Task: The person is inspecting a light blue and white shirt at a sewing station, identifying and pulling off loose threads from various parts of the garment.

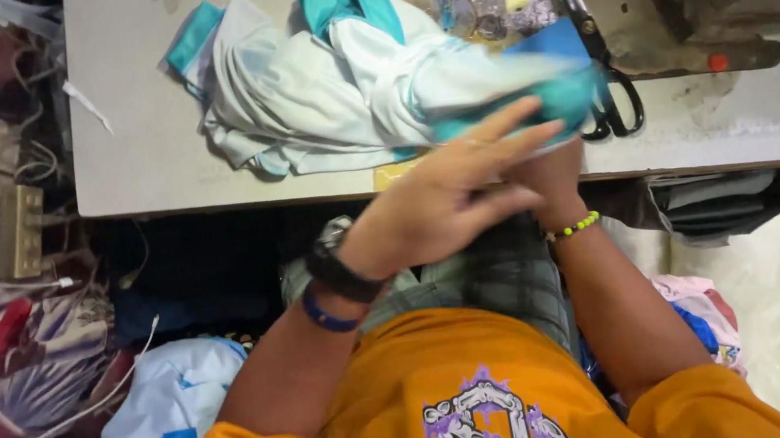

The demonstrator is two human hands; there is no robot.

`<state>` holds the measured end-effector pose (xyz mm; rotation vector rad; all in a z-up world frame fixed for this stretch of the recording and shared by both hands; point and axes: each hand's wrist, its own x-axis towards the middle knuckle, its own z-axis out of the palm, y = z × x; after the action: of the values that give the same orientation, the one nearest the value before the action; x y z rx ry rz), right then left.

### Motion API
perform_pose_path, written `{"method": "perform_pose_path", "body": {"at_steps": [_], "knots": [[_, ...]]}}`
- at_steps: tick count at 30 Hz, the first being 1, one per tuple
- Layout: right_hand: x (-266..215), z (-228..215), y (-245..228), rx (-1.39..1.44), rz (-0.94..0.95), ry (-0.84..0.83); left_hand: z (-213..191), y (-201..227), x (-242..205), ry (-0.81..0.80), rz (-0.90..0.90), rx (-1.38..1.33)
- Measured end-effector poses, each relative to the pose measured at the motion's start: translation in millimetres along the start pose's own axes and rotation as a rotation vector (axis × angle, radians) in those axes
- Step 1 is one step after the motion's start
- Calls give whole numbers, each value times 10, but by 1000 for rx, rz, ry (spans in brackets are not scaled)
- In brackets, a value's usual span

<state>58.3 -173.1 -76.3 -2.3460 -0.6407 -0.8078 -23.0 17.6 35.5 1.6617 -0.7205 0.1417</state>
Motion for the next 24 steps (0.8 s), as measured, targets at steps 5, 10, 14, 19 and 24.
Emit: {"method": "perform_pose_path", "body": {"at_steps": [5, 10, 14, 19, 24], "knots": [[-104, -2, 98, 22, 110, 18, -325, -253, 176, 399, -228, 247], [-202, 80, 271, -48, 96, 20, -208, -460, 77, 543, -237, 389], [-229, 92, 278, -74, 86, 13, -56, -803, 77, 442, -137, 579], [-288, 101, 332, -70, -41, 6, 14, -905, 274, 442, -147, 757], [-293, 118, 353, -242, -352, 103, -156, -846, 355, 560, -410, 382]]}}
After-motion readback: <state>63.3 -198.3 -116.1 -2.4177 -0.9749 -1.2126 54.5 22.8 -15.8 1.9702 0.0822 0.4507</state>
